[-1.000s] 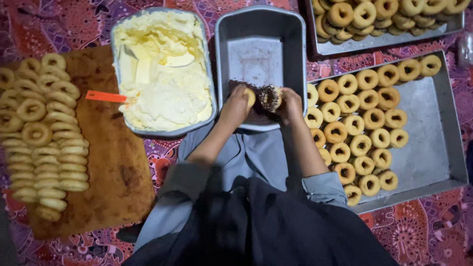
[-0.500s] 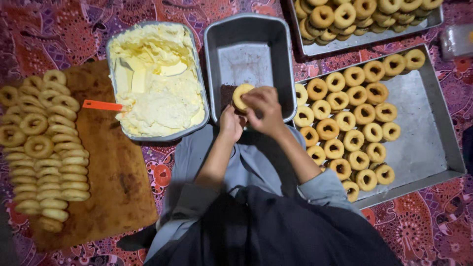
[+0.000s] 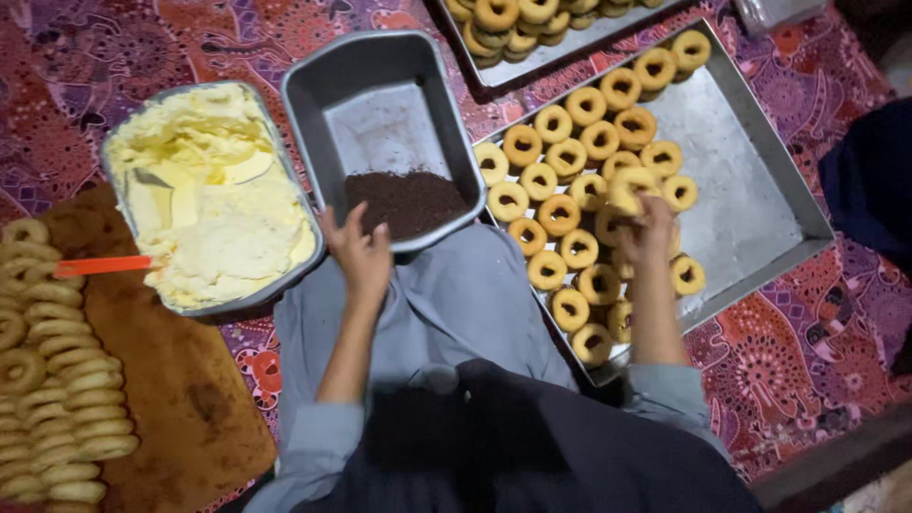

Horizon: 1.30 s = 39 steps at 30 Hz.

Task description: The person sits on the floor and repeatedly picks up ring-shaped donuts, inserts a yellow filling into the center, and places the filled donuts onto a metal tray. The process is performed by hand using two metal containers holding the filling and a dark topping.

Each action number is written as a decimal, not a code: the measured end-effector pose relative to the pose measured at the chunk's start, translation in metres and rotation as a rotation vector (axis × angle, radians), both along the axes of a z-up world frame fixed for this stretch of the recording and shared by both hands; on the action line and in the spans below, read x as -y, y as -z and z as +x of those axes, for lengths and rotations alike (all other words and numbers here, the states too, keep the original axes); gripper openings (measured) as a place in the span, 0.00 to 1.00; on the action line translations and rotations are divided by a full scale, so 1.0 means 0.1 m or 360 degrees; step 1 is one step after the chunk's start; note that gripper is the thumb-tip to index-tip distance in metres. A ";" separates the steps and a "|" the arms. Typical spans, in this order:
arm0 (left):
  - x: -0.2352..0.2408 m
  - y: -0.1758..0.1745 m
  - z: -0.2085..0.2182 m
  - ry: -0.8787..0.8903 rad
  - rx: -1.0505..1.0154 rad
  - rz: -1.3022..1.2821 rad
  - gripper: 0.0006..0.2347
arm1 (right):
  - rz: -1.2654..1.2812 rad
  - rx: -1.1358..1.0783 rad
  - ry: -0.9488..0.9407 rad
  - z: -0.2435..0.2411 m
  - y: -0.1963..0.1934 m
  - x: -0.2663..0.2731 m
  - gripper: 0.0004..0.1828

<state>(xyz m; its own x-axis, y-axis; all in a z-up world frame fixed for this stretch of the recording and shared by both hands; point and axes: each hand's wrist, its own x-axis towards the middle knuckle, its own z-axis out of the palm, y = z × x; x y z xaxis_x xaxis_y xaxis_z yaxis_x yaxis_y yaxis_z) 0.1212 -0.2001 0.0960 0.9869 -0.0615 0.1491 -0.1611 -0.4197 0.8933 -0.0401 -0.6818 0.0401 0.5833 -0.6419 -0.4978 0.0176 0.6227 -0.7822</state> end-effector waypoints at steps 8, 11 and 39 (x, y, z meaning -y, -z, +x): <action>-1.42 0.35 -0.92 -0.0707 -0.0024 0.0331 0.13 | -0.0632 -0.0529 0.0045 -1.14 -0.13 1.22 0.14; -1.86 0.49 -1.30 -0.0939 -0.0044 0.0202 0.11 | -0.0324 -0.0737 -0.0148 -0.94 -0.25 1.21 0.21; -4.99 1.14 -1.42 -0.1887 -0.0267 0.0773 0.27 | -0.2855 -0.0278 -0.1098 0.72 -0.79 -1.94 0.20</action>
<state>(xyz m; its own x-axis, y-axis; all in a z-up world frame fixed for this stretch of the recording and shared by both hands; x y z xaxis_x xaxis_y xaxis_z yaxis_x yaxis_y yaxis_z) -0.0207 0.2994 -0.0180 0.4804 0.8469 0.2280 0.6295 -0.5140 0.5827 0.0322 -0.4873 0.1190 0.9452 -0.1079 0.3082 0.0200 -0.9229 -0.3845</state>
